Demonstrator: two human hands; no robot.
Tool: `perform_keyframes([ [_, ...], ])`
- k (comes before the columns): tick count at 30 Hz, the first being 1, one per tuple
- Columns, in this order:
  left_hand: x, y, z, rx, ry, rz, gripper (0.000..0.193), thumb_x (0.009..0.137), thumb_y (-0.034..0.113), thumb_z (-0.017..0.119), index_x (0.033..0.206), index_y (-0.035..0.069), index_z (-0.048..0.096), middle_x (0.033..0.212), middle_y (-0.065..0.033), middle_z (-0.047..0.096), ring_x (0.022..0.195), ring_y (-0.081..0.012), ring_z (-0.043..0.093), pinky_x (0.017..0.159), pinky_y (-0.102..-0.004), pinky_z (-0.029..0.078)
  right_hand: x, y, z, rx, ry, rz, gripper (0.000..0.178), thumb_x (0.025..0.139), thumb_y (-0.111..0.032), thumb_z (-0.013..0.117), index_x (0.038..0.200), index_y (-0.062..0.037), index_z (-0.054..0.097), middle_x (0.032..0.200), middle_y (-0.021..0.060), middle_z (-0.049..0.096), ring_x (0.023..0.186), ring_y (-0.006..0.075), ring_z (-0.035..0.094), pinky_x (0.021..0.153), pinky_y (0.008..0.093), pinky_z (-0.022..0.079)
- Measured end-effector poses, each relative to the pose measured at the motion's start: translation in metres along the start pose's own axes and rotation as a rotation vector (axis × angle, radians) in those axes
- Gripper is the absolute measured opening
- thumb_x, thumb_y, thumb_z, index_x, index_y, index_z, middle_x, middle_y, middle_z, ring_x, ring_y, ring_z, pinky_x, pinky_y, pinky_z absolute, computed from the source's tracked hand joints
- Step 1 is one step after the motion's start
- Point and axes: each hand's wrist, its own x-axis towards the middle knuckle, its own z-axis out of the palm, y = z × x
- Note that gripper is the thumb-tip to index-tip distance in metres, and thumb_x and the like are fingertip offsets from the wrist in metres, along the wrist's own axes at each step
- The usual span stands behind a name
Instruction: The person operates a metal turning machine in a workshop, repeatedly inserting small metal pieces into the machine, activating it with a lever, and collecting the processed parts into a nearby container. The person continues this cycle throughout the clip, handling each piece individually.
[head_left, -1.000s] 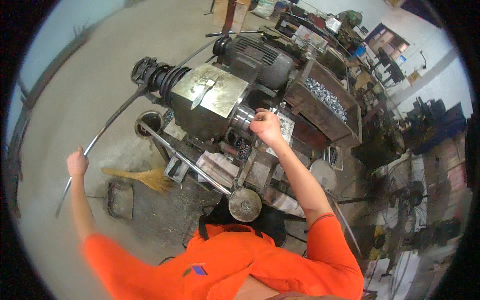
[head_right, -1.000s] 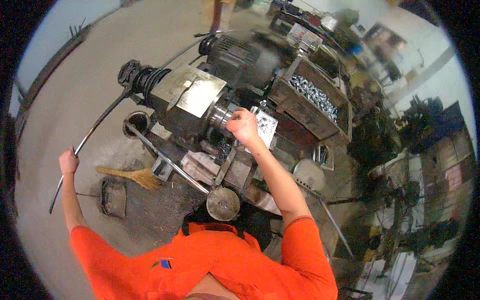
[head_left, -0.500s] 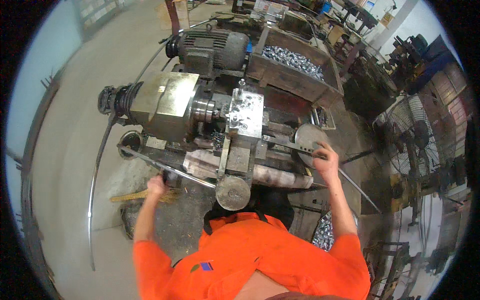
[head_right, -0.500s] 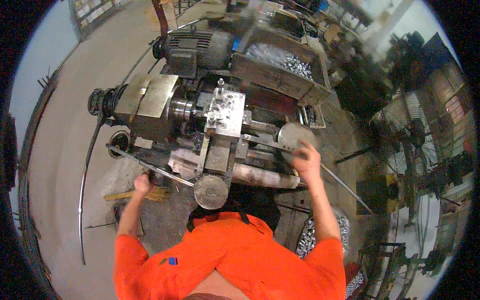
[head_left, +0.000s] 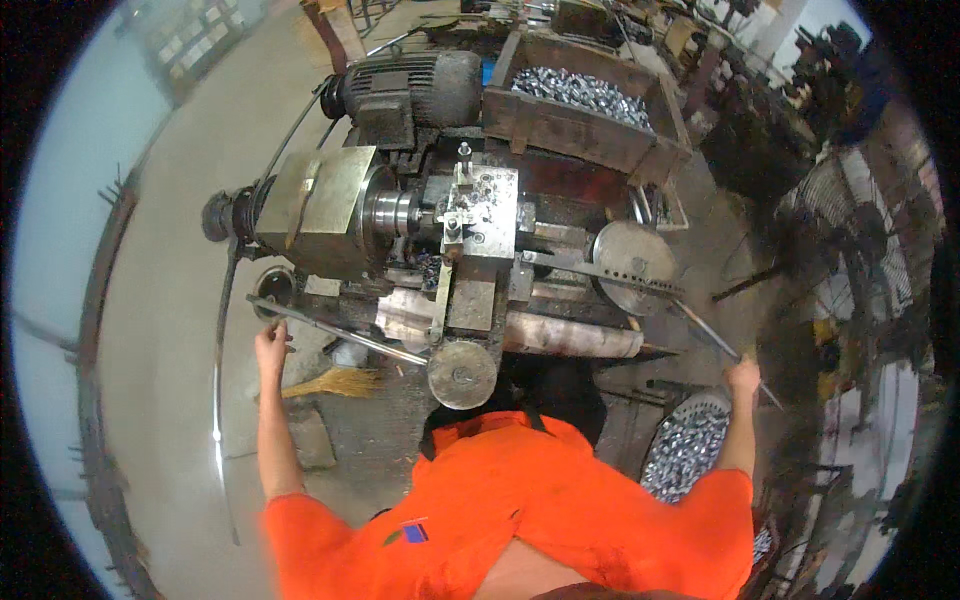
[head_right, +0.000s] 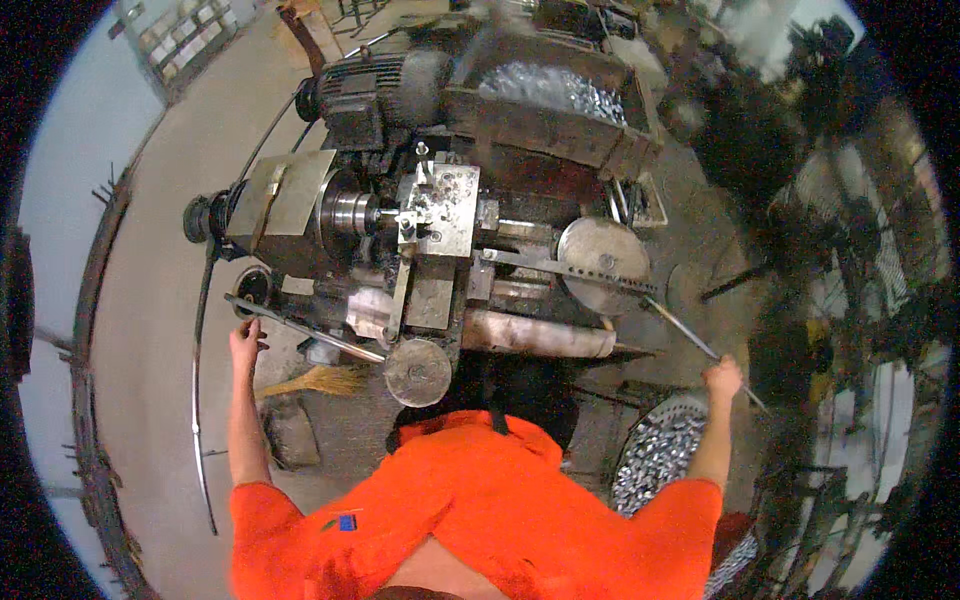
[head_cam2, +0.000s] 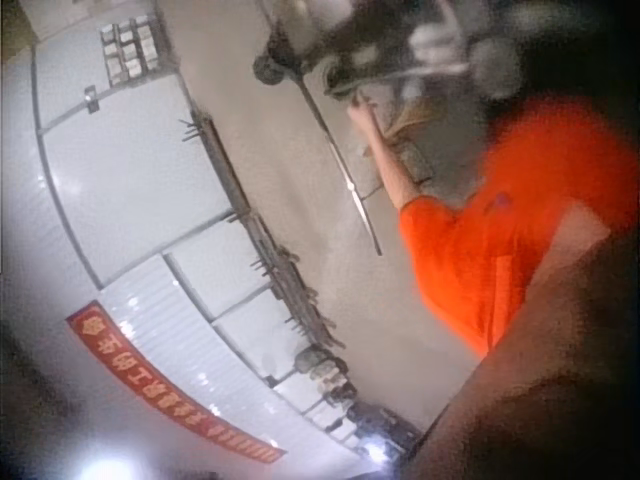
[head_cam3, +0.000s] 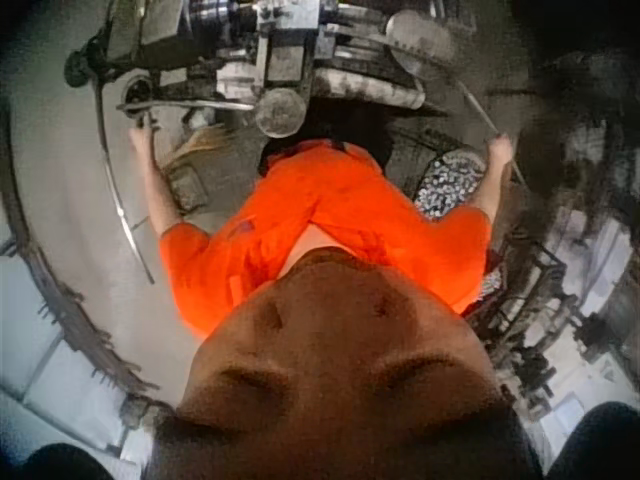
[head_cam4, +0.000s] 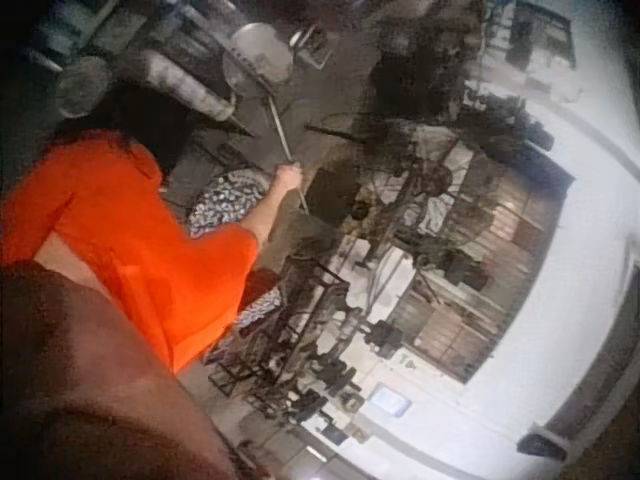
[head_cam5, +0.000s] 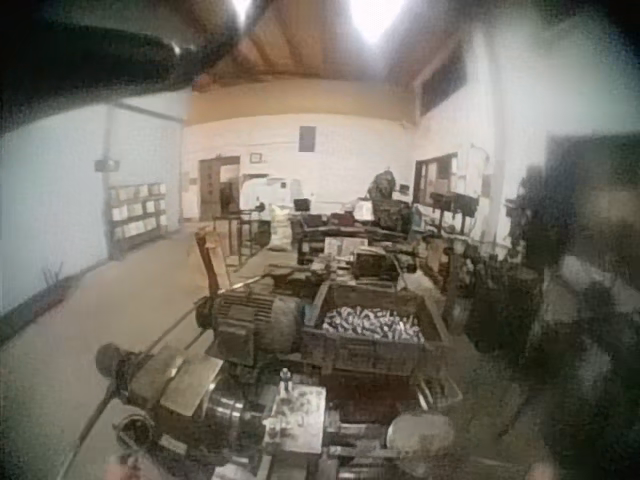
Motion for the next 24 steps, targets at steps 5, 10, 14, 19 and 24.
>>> perform_keyframes([
  [5,-0.009,0.064,0.028,-0.200,0.011,-0.254,0.052,0.086,0.045,0.054,0.093,-0.006,0.056,0.067,-0.0160,0.062,0.047,-0.0224,0.060,0.043,-0.0282,0.049,-0.070,0.002,0.018,0.098,0.071,0.012,0.024,0.065,-0.027,0.062,0.072,-0.0045,0.061,0.075,0.0182,0.063,0.071,0.0356,0.062,0.067,0.0425,0.051],
  [10,-0.012,0.062,0.069,-0.333,0.097,-0.168,0.035,0.085,0.026,0.053,0.095,-0.008,0.050,0.073,-0.0175,0.060,0.050,-0.0254,0.061,0.041,-0.0327,0.053,-0.171,-0.020,0.030,0.531,-0.095,-0.050,0.032,0.061,-0.026,0.058,0.078,-0.0001,0.062,0.073,0.0240,0.060,0.072,0.0403,0.058,0.066,0.0446,0.046],
  [14,-0.007,0.052,0.068,-0.320,0.093,-0.173,0.034,0.085,0.023,0.053,0.097,-0.008,0.047,0.074,-0.0180,0.059,0.049,-0.0263,0.061,0.040,-0.0342,0.053,-0.210,-0.058,-0.005,0.844,-0.246,0.029,0.028,0.062,-0.024,0.057,0.075,-0.0004,0.061,0.066,0.0188,0.059,0.062,0.0311,0.057,0.060,0.0381,0.045],
  [19,-0.003,0.049,0.068,-0.331,0.100,-0.129,0.035,0.085,0.024,0.053,0.096,-0.009,0.047,0.071,-0.0186,0.058,0.047,-0.0266,0.060,0.038,-0.0348,0.053,-0.224,-0.063,0.008,0.870,-0.189,0.002,0.026,0.060,-0.021,0.058,0.077,-0.0011,0.061,0.061,0.0106,0.057,0.058,0.0219,0.053,0.056,0.0333,0.042],
  [24,-0.003,0.055,0.062,-0.250,0.071,-0.211,0.037,0.083,0.027,0.054,0.085,-0.009,0.047,0.063,-0.0170,0.055,0.045,-0.0281,0.059,0.038,-0.0358,0.053,-0.228,-0.074,-0.018,0.926,-0.306,0.018,0.034,0.059,-0.022,0.056,0.085,-0.0001,0.058,0.061,0.0139,0.054,0.055,0.0303,0.050,0.057,0.0388,0.042],
])
